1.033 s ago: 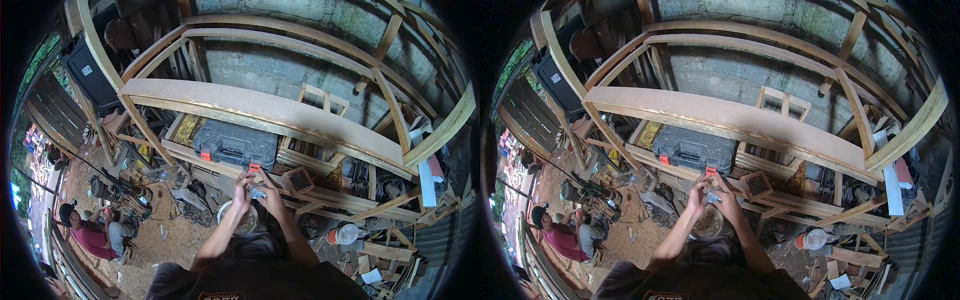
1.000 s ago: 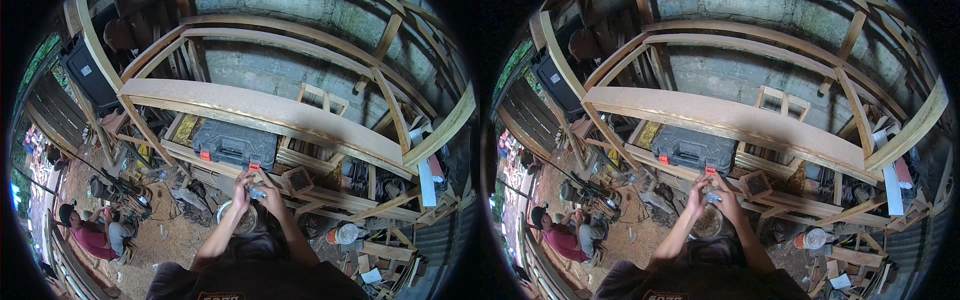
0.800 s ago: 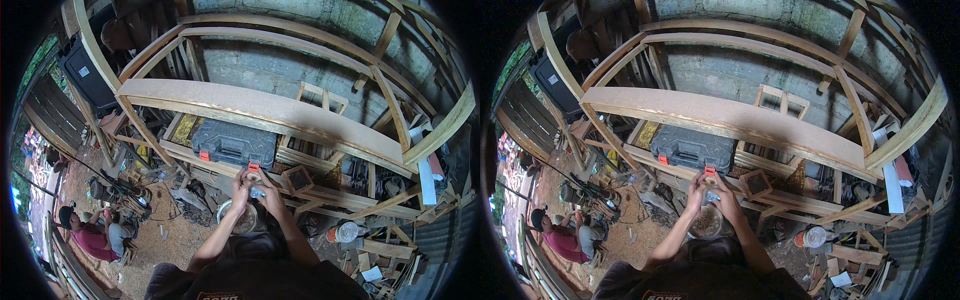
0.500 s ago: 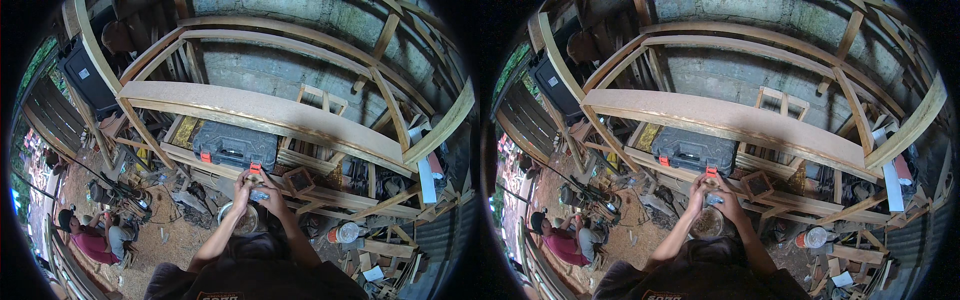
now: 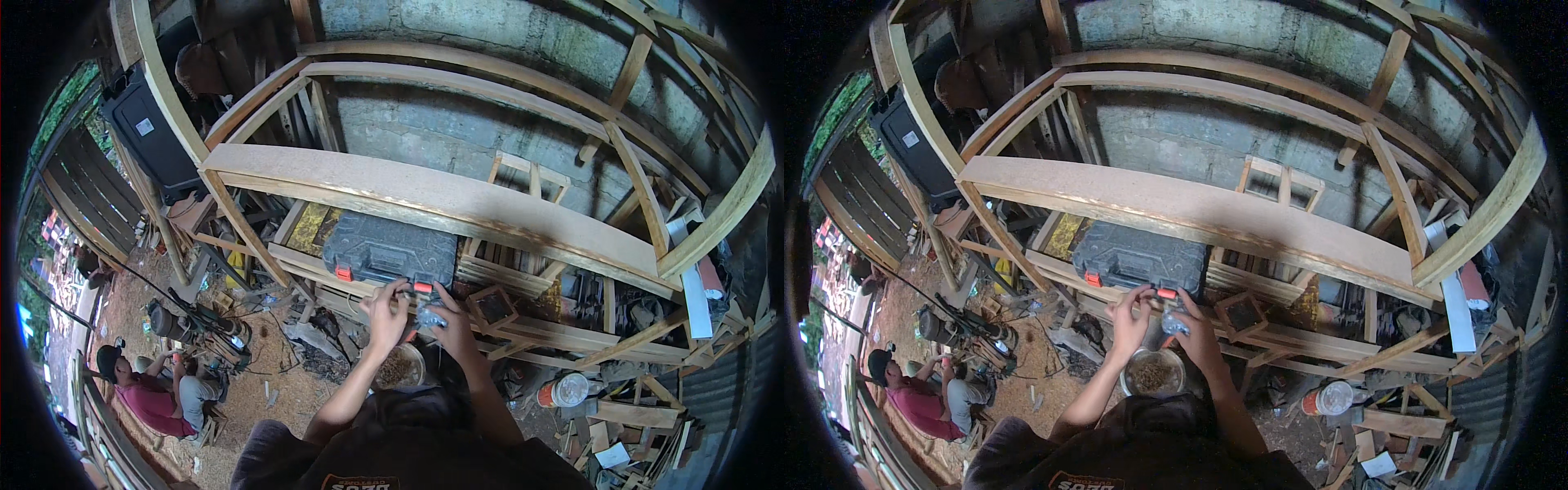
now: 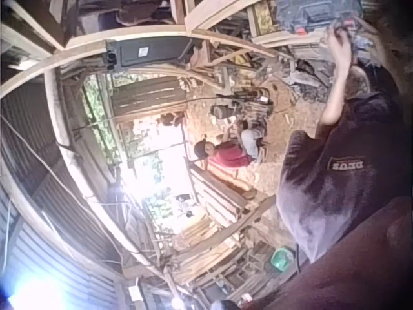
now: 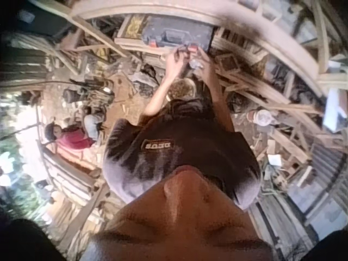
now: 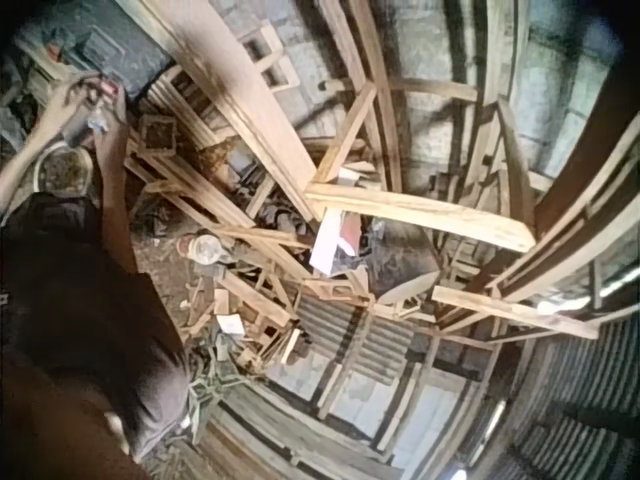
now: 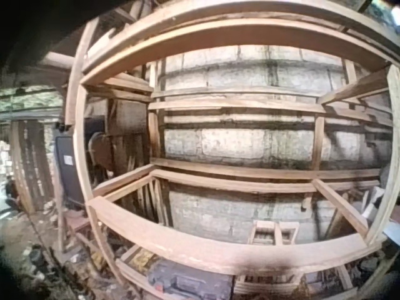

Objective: The recorder is assembling and organizing small wooden boxes and hardware such as screws in a workshop environment.

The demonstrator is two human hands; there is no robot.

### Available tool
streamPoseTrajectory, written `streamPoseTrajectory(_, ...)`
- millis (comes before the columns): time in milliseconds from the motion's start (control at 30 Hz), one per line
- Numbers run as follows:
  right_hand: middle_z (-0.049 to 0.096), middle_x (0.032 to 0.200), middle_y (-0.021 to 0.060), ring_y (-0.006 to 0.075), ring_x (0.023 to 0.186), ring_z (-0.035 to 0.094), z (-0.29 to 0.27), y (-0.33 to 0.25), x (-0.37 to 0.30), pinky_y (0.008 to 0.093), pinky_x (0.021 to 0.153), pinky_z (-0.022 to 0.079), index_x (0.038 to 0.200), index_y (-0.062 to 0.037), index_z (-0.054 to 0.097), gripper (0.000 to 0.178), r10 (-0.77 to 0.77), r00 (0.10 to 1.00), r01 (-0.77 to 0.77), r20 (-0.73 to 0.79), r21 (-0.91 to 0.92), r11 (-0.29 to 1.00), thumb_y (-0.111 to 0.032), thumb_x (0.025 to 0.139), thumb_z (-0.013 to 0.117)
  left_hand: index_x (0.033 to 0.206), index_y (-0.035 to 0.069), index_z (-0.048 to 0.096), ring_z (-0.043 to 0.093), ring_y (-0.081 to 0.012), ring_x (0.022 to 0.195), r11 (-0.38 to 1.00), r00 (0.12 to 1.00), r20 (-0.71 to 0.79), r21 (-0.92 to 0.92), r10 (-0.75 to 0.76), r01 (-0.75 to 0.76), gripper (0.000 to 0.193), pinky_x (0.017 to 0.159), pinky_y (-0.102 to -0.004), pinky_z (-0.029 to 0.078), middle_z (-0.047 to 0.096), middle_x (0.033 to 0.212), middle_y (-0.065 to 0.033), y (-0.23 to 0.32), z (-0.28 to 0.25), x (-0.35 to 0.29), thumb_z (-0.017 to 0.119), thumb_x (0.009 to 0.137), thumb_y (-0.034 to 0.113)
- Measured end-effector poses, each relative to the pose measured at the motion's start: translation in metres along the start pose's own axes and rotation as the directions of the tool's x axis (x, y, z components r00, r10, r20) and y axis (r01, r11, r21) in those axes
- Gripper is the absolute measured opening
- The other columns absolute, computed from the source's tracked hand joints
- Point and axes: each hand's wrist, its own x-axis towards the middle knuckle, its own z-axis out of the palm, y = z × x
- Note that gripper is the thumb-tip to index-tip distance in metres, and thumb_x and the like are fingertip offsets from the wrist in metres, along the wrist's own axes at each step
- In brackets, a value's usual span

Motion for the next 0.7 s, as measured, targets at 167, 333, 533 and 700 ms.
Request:
streamPoseTrajectory(167,0.044,0.158,0.0142,0.0359,0.138,0.051,0.012,-0.002,-0.008,0.0415,0.108,0.047,0.113,0.0043,0.072,0.04,-0.039,0.999,0.038,-0.011,-0.085,0.996,0.005,0.073,0.075,0.129,0.013,0.064,0.051,-0.0271,0.125,0.94,0.938,-0.296,0.332,0.177,-0.073,0.042,0.106,-0.0501,0.026,0.064,0.132,-0.0064,-0.042,-0.033,-0.001,0.068,0.088,0.021)
streamPoseTrajectory(333,0.045,0.158,0.0123,0.036,0.138,0.05,0.032,-0.007,-0.007,0.041,0.109,0.047,0.114,0.0009,0.073,0.041,-0.044,0.998,0.033,-0.052,-0.196,0.98,0.003,0.073,0.077,0.135,0.01,0.059,0.055,-0.0286,0.115,0.95,0.867,-0.498,0.264,-0.012,0.165,0.057,0.105,-0.0477,0.028,0.065,0.127,-0.0095,-0.106,-0.047,0.023,0.078,0.084,0.028)
streamPoseTrajectory(533,0.044,0.158,0.0114,0.0333,0.139,0.05,0.047,0.001,-0.015,0.0406,0.11,0.048,0.118,-0.002,0.073,0.045,0.088,0.988,-0.104,-0.124,-0.133,0.986,0.003,0.073,0.081,0.127,0.005,0.061,0.057,-0.0299,0.116,0.921,0.84,-0.54,0.347,0.043,0.175,0.058,0.104,-0.0474,0.031,0.067,0.119,-0.0106,-0.102,-0.043,0.032,0.082,0.082,0.034)
streamPoseTrajectory(700,0.044,0.158,0.0128,0.0316,0.139,0.051,0.058,-0.01,-0.011,0.039,0.112,0.046,0.117,-0.0006,0.073,0.05,0.086,0.973,-0.124,-0.213,-0.174,0.977,0.01,0.069,0.08,0.119,0.004,0.065,0.058,-0.0311,0.112,0.927,0.848,-0.52,0.359,0.103,0.107,0.055,0.104,-0.0464,0.032,0.067,0.112,-0.0106,-0.114,-0.045,0.035,0.084,0.078,0.035)
